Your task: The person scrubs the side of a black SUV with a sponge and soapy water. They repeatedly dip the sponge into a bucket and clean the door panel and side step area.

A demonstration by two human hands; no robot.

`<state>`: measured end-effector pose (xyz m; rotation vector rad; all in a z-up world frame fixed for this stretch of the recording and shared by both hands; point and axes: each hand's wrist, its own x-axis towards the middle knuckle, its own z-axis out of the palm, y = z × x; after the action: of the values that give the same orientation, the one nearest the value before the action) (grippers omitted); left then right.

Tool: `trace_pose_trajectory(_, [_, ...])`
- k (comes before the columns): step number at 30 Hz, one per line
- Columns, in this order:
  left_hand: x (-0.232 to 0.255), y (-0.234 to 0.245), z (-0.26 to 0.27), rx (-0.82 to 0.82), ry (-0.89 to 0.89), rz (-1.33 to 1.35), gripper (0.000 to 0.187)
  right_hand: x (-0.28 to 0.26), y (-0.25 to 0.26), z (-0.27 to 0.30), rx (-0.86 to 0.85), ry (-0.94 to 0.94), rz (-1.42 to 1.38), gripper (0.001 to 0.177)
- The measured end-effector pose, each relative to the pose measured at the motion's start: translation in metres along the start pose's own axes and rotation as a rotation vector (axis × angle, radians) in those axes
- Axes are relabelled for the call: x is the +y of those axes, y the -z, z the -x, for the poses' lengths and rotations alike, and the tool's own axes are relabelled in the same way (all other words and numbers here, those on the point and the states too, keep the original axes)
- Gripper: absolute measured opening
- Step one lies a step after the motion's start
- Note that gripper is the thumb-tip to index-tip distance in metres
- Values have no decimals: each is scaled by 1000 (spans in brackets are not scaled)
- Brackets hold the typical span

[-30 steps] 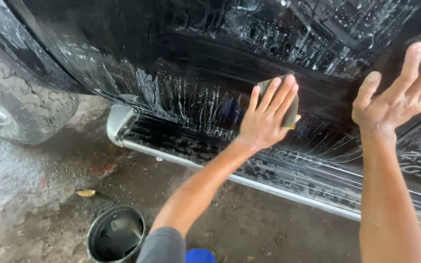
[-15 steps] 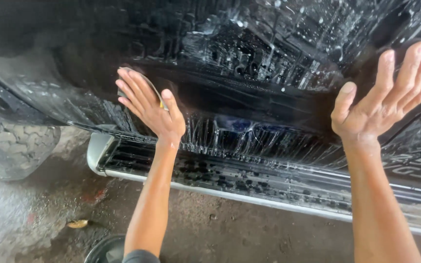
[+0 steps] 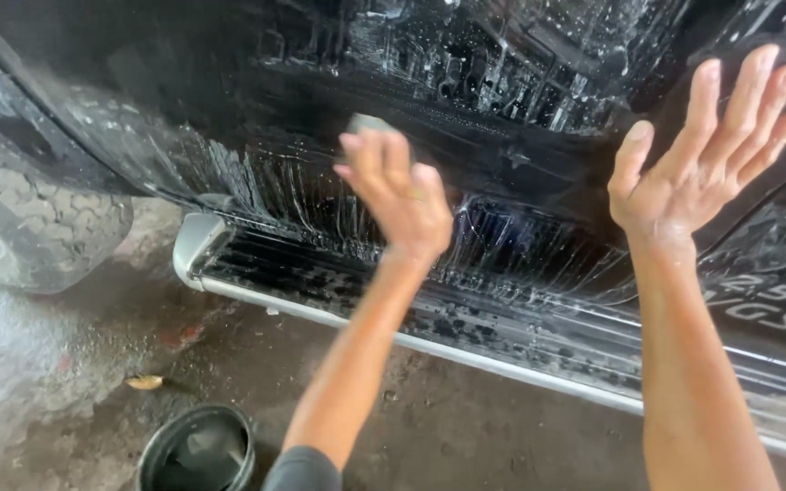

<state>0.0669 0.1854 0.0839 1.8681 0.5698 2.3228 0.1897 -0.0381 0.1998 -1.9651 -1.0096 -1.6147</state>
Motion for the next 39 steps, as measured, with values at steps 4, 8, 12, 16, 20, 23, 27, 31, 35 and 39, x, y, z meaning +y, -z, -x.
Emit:
trace_pose_trajectory(4, [23,9,18,-97,-80,11,53,11,-6,13,-42,-26,-28,61])
trace_pose_trajectory(8, [-32,59,-33,-401,-400,-60,46,17,-11,14,54,75,22,64])
trace_pose_trajectory(12, [-59,70,-51,-238,-103,-311,45,14,-11,14,43,45,32,64])
trace_pose_trajectory(16, [26,28,-8,-472,176,460,46,15,-12,9,45,55,-14,62])
trace_pose_trajectory(20, [-14,46,-46,-617,-770,66,55,15,-14,15,35,44,44,63])
trace_pose_trajectory(23, [-68,71,-75,-560,-947,-40,59,12,-12,15,35,45,48,63])
trace_pose_trajectory(27, [-27,88,-93,-1005,-415,-15,51,9,-11,13,28,43,43,66])
trace_pose_trajectory(31, [63,19,-12,-908,-770,411,49,10,-5,14,25,27,29,63])
trace_pose_trajectory(35, [-6,39,-44,-721,-998,127,61,12,-10,11,50,55,-7,63])
trace_pose_trajectory(39, [-96,73,-65,-480,-894,-47,59,10,-13,12,76,45,44,63])
